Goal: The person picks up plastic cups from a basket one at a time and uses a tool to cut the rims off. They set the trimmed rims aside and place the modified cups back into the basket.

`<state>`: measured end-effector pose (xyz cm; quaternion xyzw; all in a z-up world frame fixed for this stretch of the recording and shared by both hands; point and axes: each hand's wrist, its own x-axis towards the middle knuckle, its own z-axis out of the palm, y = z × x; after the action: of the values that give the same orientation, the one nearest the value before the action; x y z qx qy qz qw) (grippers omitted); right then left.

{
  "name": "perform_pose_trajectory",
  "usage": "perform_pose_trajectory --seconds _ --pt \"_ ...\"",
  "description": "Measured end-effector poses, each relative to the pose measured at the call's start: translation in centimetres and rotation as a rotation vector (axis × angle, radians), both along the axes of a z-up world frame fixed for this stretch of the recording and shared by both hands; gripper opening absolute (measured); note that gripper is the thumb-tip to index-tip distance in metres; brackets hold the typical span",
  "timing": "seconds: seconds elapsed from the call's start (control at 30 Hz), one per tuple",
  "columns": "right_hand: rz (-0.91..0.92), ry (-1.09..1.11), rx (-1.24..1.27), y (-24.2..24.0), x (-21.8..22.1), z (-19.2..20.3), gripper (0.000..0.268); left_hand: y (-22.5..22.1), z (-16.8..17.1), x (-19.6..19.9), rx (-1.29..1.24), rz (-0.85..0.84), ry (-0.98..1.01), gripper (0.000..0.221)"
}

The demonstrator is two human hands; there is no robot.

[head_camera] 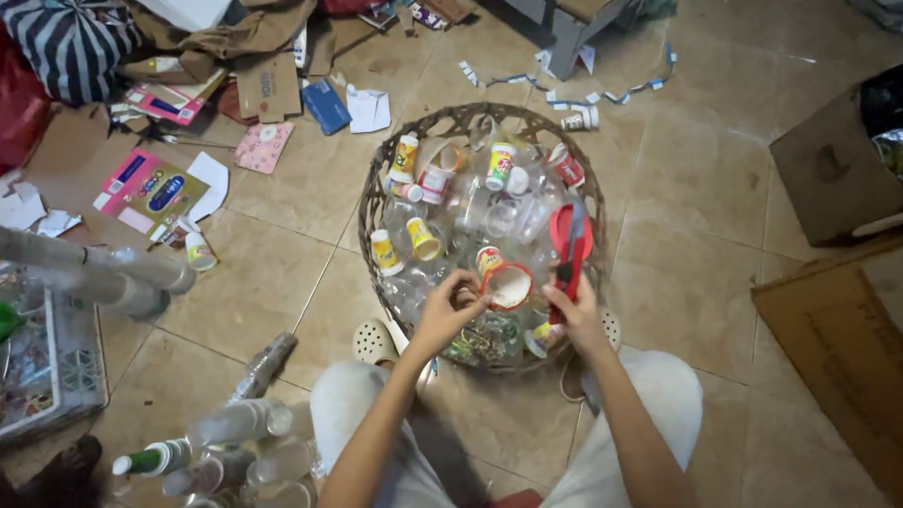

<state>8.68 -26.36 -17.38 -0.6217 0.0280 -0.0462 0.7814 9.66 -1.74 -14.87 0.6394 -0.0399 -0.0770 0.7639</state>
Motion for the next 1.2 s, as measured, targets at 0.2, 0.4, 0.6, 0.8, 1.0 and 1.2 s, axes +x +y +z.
perform_pose_trajectory --seconds 0.2,0.4,0.6,0.8,1.0,1.2 --pt "-0.05 -0.023 0.042 1.2 0.8 -0.6 0.028 2.0 -5.7 0.7 -0.003 0.099 0.054 0.033" --pt "-0.07 0.085 0.057 0.7 0.7 0.4 0.023 2.1 -6.8 0.2 -0.017 0.093 0.124 0.034" --pt "0.047 0.182 -0.047 1.7 -0.2 2.8 0.022 1.4 -4.3 -1.7 0.116 -0.055 -0.034 0.033" --pt "0.0 0.216 -0.2 1.9 1.5 -2.6 0.04 1.3 -0.2 -2.7 0.656 -0.261 -0.562 0.027" --pt "-0.027 0.204 -0.134 2.3 2.2 -5.1 0.061 1.8 -2.4 -2.2 0.982 -0.308 -0.856 0.029" --pt "0.015 0.192 -0.144 3.4 0.8 -2.6 0.059 1.9 -4.8 -1.9 0.989 -0.149 -0.759 0.056"
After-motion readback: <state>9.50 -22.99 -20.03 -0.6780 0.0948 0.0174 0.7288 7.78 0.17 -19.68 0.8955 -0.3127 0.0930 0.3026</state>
